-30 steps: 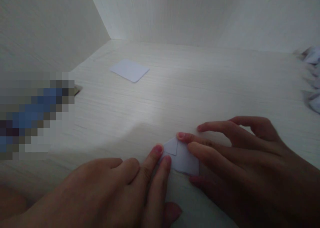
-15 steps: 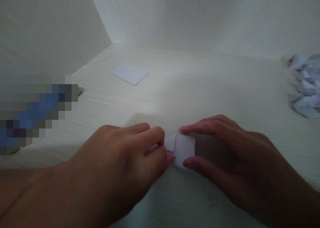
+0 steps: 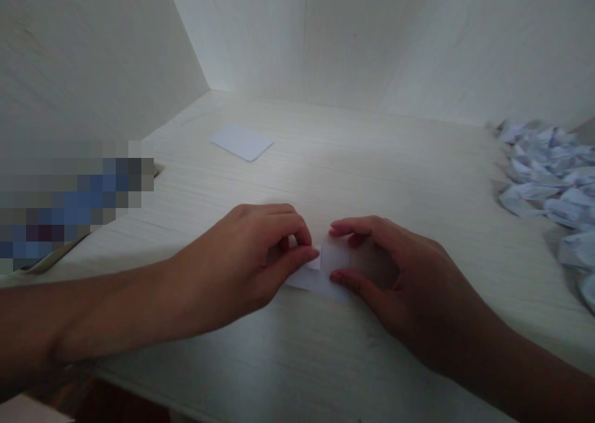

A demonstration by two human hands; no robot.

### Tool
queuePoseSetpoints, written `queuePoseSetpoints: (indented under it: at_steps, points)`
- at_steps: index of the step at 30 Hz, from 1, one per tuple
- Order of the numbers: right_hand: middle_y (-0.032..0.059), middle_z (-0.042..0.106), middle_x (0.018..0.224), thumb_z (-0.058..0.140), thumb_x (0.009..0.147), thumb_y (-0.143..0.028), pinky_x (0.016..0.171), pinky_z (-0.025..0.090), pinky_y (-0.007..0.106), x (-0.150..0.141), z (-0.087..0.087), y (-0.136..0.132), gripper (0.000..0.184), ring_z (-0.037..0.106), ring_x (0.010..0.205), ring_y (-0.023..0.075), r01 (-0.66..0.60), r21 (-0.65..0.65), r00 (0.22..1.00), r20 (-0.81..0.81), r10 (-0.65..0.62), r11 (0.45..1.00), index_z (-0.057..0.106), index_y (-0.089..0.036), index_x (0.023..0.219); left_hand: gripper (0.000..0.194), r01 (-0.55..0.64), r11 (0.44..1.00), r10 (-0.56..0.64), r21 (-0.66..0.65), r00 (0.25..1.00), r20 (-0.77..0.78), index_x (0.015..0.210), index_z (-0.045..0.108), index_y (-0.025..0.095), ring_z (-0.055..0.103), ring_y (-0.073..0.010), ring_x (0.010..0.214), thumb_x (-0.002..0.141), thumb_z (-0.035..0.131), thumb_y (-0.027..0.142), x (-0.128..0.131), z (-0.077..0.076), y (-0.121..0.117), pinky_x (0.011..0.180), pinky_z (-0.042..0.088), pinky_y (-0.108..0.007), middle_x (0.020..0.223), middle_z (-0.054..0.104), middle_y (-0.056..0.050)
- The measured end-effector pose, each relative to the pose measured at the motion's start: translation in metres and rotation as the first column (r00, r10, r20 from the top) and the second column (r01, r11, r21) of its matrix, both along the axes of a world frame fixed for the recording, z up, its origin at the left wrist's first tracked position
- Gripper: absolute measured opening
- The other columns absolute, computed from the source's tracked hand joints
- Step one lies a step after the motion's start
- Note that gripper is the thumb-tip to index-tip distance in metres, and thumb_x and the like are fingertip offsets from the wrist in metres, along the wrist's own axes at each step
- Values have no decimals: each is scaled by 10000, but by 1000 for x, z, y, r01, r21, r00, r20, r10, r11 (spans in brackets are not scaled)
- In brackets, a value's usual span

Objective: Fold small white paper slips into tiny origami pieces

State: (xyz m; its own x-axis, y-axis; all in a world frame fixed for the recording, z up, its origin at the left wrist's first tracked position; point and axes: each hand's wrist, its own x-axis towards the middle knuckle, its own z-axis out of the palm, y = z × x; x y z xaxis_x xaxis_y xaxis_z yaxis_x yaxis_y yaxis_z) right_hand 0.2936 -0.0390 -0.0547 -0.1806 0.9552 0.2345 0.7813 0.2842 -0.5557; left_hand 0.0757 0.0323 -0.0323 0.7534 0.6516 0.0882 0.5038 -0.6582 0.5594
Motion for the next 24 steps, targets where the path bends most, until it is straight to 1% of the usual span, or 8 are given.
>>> queuePoseSetpoints:
  at_steps: [3, 6, 8, 13, 16, 20, 22, 24]
  points:
    - [96, 775, 1103, 808, 817, -176, 912, 592, 476, -2, -2, -2, 436, 732, 1012, 293, -57, 71, 995, 81, 51, 996, 662, -180, 1228, 135, 0, 1000, 1, -9, 1000, 13, 1056, 728, 201, 611, -132, 724, 993, 608, 213, 0, -1, -2, 693, 453, -259, 856, 698, 11]
    - [99, 772, 1084, 772, 860, -169, 898, 577, 499, -5, -3, -3, 409, 719, 1006, 301, -127, 126, 984, 143, 108, 984, 646, -164, 1249, 317, 5, 1000, -5, -30, 1000, -1, 1275, 670, 194, 630, -150, 805, 958, 669, 215, -2, -4, -5, 746, 473, -274, 966, 712, -8]
    - [90, 772, 1082, 761, 866, -149, 892, 567, 507, -5, -1, -3, 409, 713, 998, 298, -145, 125, 981, 150, 126, 981, 639, -173, 1255, 407, 2, 999, -2, -52, 1000, -2, 1324, 646, 210, 634, -160, 847, 923, 716, 215, -3, -4, -7, 781, 480, -285, 1000, 708, -6]
    - [47, 773, 1039, 750, 849, -108, 883, 566, 462, -4, 2, -4, 394, 714, 954, 255, -147, 56, 985, 97, 141, 988, 650, -221, 1214, 359, 10, 995, -12, -101, 1000, -19, 1224, 690, 208, 632, -186, 904, 872, 763, 196, -2, -2, -10, 839, 481, -319, 999, 696, -9]
    - [38, 777, 1037, 736, 845, -128, 872, 583, 433, -3, 4, -4, 374, 729, 943, 243, -119, 14, 992, 41, 119, 993, 658, -252, 1189, 363, 17, 995, -19, -99, 1000, -24, 1221, 696, 193, 631, -208, 951, 868, 776, 229, -1, -1, -11, 853, 484, -336, 1045, 685, -36]
    - [27, 789, 964, 746, 813, -222, 761, 623, 412, -3, 6, -3, 235, 754, 848, 261, -44, -71, 998, -50, 40, 997, 683, -285, 1030, 403, 44, 992, -43, -118, 999, 10, 1208, 719, 190, 636, -220, 975, 848, 826, 336, -1, -2, -11, 852, 493, -339, 1061, 678, -49]
    - [13, 792, 906, 759, 812, -279, 687, 637, 385, -3, 7, -3, 164, 758, 773, 256, -10, -109, 993, -118, -3, 994, 682, -301, 955, 425, 55, 988, -49, -147, 998, 45, 1180, 727, 176, 642, -207, 930, 838, 844, 399, -2, -2, -10, 842, 495, -336, 1007, 691, -38]
    - [0, 790, 860, 762, 832, -324, 615, 641, 331, -2, 6, -4, 124, 761, 716, 236, 1, -152, 978, -204, -32, 988, 676, -313, 920, 423, 46, 982, -28, -185, 995, 97, 1172, 721, 170, 645, -181, 868, 835, 852, 389, -2, -3, -9, 825, 497, -324, 952, 703, -20]
